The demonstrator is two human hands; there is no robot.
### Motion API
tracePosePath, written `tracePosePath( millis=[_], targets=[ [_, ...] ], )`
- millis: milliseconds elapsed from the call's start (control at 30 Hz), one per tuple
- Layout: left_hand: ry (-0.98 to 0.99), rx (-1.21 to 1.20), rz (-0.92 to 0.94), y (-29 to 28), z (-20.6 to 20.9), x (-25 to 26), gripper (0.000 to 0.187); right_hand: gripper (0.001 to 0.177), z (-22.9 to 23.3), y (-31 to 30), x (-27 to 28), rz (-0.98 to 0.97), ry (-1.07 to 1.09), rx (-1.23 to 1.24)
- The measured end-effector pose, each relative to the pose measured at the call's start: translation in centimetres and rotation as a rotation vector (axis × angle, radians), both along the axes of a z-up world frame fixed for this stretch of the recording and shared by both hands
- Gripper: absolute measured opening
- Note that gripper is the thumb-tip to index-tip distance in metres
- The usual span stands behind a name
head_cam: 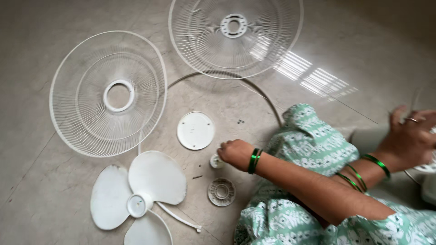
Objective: The person sits on the floor and uses a screwdriver to tighten screws on the rear hub of a disassembled electric fan. They repeatedly adjust and secure the central hub assembly while other fan parts lie nearby.
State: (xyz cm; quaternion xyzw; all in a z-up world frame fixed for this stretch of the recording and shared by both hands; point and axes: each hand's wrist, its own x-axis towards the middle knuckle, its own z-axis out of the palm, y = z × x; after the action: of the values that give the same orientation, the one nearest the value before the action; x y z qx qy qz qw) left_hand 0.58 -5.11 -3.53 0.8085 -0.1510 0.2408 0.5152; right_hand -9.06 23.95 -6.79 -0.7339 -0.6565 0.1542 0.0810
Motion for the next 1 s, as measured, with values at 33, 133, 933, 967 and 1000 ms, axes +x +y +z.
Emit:
tracePosePath(
  millis=[33, 133, 933, 967, 1000],
  targets=[
    [0.017, -0.009, -0.004, -0.3, -0.1, -0.3, 0.009, 0.017, 1.8, -0.3, -0.3, -0.037, 0.062, 0.068],
    [0.041, 0.072, -0.043, 0.8, -0.7, -0.4, 0.011, 0.015, 8.2, -3.1, -0.8, -0.165, 0.193, 0.353],
    [-0.017, 0.031, -0.094, 4.8, 3.4, -1.1, 0.013, 0.015, 10.4, -44.0, 5.1, -1.391, 0.047, 0.717],
    [-0.007, 0.029, -0.093, 4.8, 3.4, -1.1, 0.013, 0.015, 10.5, -43.8, 5.2, -1.378, 0.041, 0.701],
    [0.013, 0.011, -0.104, 4.9, 3.4, -1.1, 0.014, 0.016, 10.6, -43.7, 5.3, -1.365, 0.035, 0.685]
  ],
)
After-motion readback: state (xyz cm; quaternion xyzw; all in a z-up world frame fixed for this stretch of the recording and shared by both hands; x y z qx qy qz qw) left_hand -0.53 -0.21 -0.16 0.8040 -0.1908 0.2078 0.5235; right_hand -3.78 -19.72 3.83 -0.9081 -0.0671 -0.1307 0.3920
